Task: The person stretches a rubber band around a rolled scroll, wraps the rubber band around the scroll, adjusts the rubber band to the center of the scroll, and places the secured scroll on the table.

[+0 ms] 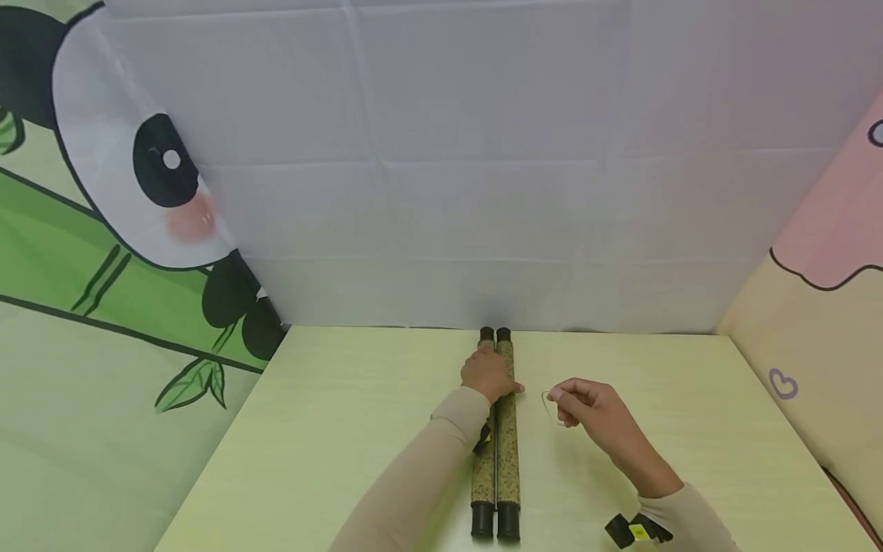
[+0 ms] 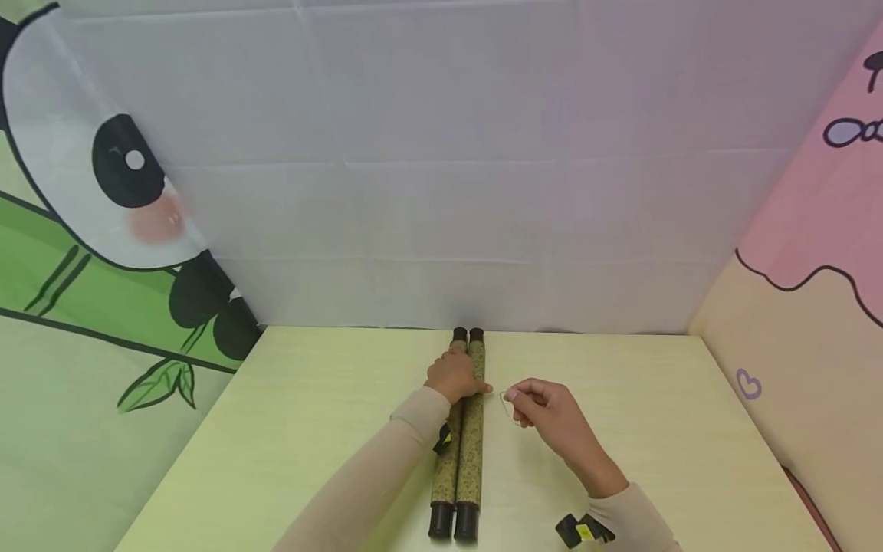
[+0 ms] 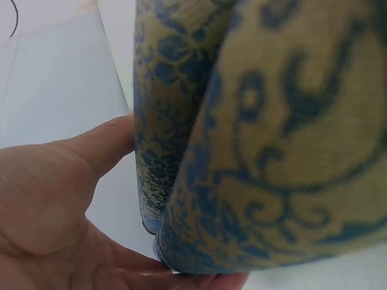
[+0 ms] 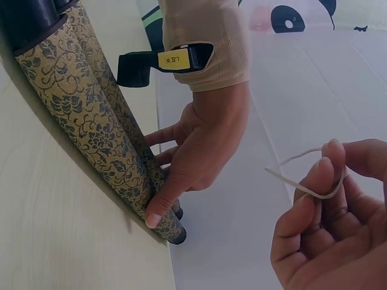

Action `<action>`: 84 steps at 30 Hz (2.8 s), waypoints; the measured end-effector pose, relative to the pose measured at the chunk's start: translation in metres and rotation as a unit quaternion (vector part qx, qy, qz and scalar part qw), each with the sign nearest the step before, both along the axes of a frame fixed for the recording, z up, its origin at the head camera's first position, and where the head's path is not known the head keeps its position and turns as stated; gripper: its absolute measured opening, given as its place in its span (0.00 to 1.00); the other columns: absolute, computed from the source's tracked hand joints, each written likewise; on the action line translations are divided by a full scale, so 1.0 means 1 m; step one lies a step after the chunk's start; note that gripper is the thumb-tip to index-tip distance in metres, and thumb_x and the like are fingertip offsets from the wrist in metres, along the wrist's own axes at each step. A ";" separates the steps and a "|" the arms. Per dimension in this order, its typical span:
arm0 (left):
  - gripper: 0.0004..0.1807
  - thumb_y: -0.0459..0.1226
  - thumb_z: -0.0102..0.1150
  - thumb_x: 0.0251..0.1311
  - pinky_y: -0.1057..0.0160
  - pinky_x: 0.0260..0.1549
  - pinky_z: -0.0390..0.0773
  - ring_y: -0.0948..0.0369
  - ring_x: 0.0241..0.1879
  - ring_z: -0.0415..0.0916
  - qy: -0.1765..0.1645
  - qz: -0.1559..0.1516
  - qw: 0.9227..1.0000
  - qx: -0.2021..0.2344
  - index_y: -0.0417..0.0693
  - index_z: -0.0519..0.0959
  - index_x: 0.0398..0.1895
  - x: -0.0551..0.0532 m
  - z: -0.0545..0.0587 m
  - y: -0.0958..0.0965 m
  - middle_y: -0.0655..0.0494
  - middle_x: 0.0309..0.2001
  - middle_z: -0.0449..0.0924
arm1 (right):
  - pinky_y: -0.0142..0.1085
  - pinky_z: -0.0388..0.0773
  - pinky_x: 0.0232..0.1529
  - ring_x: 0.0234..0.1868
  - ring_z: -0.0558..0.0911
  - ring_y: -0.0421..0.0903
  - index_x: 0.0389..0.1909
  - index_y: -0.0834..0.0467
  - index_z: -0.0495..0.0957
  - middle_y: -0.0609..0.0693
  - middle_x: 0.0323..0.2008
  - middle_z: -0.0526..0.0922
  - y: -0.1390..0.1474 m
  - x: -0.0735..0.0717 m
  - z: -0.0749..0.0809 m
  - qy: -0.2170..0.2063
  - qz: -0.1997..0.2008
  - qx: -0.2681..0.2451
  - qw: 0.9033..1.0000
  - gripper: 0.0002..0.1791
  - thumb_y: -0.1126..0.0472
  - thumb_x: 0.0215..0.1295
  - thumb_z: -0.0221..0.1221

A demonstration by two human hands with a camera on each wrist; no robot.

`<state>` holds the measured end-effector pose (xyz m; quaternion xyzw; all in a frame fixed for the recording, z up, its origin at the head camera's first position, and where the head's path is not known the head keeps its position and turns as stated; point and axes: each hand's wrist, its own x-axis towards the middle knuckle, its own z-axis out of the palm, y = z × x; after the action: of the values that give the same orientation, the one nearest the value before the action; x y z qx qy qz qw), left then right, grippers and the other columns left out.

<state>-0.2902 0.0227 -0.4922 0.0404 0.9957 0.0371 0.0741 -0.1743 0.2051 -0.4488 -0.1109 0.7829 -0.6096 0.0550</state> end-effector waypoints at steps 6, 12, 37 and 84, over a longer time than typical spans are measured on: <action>0.53 0.61 0.70 0.56 0.55 0.35 0.84 0.50 0.40 0.83 -0.004 0.025 0.999 0.028 0.24 0.66 0.67 -0.016 0.000 0.007 0.37 0.58 0.76 | 0.37 0.76 0.35 0.29 0.76 0.53 0.40 0.64 0.81 0.59 0.27 0.78 0.010 -0.020 0.006 -0.005 0.013 0.002 1.000 0.16 0.53 0.76 0.58; 0.54 0.61 0.69 0.57 0.58 0.31 0.83 0.53 0.32 0.83 -0.011 0.047 0.998 0.028 0.24 0.65 0.68 -0.030 0.003 0.015 0.39 0.47 0.81 | 0.37 0.75 0.35 0.28 0.75 0.48 0.40 0.64 0.80 0.58 0.27 0.77 0.021 -0.039 0.011 -0.010 0.026 0.003 1.000 0.16 0.53 0.76 0.58; 0.54 0.53 0.72 0.58 0.53 0.39 0.84 0.46 0.40 0.85 -0.032 0.042 0.992 0.116 0.20 0.58 0.71 -0.026 0.022 0.000 0.31 0.51 0.81 | 0.37 0.74 0.34 0.27 0.74 0.46 0.43 0.67 0.80 0.57 0.27 0.77 0.013 -0.035 0.017 -0.013 0.021 0.003 1.000 0.18 0.53 0.77 0.57; 0.61 0.51 0.73 0.58 0.52 0.58 0.75 0.44 0.67 0.66 0.085 -0.024 0.956 0.281 0.31 0.44 0.79 0.021 0.143 -0.026 0.33 0.72 0.56 | 0.37 0.74 0.34 0.28 0.74 0.49 0.44 0.70 0.79 0.58 0.27 0.77 -0.007 -0.005 0.012 -0.023 -0.003 -0.001 1.000 0.19 0.54 0.77 0.57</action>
<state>-0.2687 -0.0028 -0.3489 0.0866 0.9464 0.3102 -0.0242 -0.1798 0.1979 -0.4373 -0.0947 0.7810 -0.6133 0.0708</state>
